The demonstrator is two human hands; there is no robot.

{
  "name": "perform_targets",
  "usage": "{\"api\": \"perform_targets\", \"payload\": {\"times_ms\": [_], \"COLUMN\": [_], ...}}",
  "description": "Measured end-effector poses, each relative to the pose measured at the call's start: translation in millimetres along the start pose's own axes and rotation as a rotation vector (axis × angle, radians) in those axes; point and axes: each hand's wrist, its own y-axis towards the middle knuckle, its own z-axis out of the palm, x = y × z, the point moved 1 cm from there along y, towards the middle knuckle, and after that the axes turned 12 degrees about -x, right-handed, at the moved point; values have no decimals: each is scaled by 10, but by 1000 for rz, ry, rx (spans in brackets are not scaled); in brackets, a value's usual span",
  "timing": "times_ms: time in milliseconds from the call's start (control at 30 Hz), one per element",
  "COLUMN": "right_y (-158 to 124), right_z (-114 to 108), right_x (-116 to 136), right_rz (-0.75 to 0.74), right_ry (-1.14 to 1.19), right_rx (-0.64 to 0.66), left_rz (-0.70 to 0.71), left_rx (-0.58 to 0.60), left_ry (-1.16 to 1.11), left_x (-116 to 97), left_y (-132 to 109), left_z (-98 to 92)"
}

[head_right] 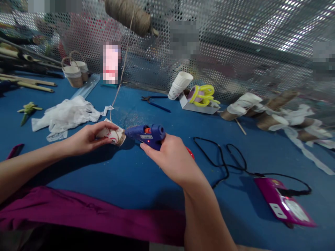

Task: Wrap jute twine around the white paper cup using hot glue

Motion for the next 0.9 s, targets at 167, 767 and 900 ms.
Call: {"api": "perform_targets", "payload": {"times_ms": [167,767,900], "right_y": [6,9,-3], "right_z": [-5,-2,9], "right_x": [11,21,20], "right_rz": [7,-41,-30], "right_ry": [-19,-3,-27], "right_rx": [4,-51,-46], "left_rz": [9,-52,-41], "left_rx": [1,-15,-21], "left_ry": [4,-11,-6], "left_x": [-10,25,32], "left_y": [-4,-6,-6], "left_z": [0,2,6]}}
